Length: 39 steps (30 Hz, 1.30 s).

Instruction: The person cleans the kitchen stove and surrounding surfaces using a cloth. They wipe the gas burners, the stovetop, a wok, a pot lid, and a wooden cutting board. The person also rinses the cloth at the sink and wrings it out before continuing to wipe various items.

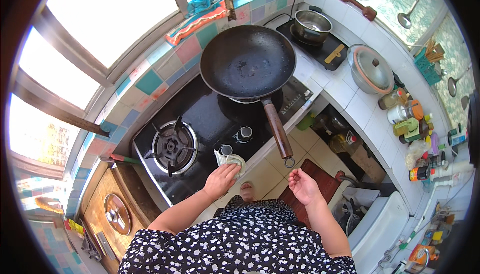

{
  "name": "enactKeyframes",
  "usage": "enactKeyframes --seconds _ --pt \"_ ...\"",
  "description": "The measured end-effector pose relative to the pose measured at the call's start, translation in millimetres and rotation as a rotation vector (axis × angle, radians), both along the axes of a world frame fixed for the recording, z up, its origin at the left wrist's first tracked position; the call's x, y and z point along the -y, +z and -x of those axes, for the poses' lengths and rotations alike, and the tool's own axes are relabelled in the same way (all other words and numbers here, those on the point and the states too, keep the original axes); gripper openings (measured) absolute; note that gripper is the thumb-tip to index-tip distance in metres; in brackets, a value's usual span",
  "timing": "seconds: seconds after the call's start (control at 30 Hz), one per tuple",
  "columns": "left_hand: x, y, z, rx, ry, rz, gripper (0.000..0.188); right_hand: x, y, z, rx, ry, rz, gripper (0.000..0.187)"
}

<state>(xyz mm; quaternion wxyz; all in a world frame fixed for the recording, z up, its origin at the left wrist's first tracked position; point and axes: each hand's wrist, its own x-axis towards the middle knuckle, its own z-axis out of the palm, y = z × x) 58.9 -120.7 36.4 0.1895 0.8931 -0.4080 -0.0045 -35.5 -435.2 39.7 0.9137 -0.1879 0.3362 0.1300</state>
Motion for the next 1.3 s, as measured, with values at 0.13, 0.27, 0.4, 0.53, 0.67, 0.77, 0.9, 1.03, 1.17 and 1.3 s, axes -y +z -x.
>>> enactKeyframes --seconds 0.13,0.27,0.4,0.53,0.67,0.77,0.9,1.03,1.17,1.3 --pt "60.3 18.5 -8.3 -0.675 0.195 0.124 0.035 43.0 18.7 16.4 0.061 -0.072 0.007 0.024" --pt "150.8 18.4 15.2 -1.367 0.216 0.516 0.034 87.8 50.5 59.5 0.188 -0.181 0.012 0.023" --pt "244.9 57.3 58.3 -1.714 0.144 0.500 0.039 127.8 66.9 154.0 0.240 -0.341 0.125 0.019" --pt "318.5 57.2 97.5 -1.794 0.039 0.377 0.036 156.6 59.5 282.1 0.187 -0.636 0.178 0.024" --pt "386.4 57.6 146.8 -1.702 0.027 0.213 0.031 143.3 32.6 415.0 0.065 -1.066 0.213 0.025" --pt "423.9 52.0 182.6 -1.764 -0.010 0.071 0.036 106.9 15.5 496.1 -0.061 -1.405 0.206 0.018" --pt "469.2 45.4 243.3 -1.763 -0.181 -0.077 0.032 67.3 -26.4 586.1 -0.258 -1.863 0.177 0.011" --pt "501.0 60.9 288.0 -1.717 -0.438 -0.165 0.034 62.9 -53.3 661.1 -1.048 -1.624 0.620 0.036" --pt "516.8 63.7 296.1 -1.786 -0.346 -0.208 0.035 95.9 -51.8 689.6 -1.922 -0.539 1.132 0.066" --pt "506.5 70.1 275.1 -1.884 -0.115 -0.026 0.035 128.8 -41.6 697.3 -1.447 -0.858 1.429 0.049"
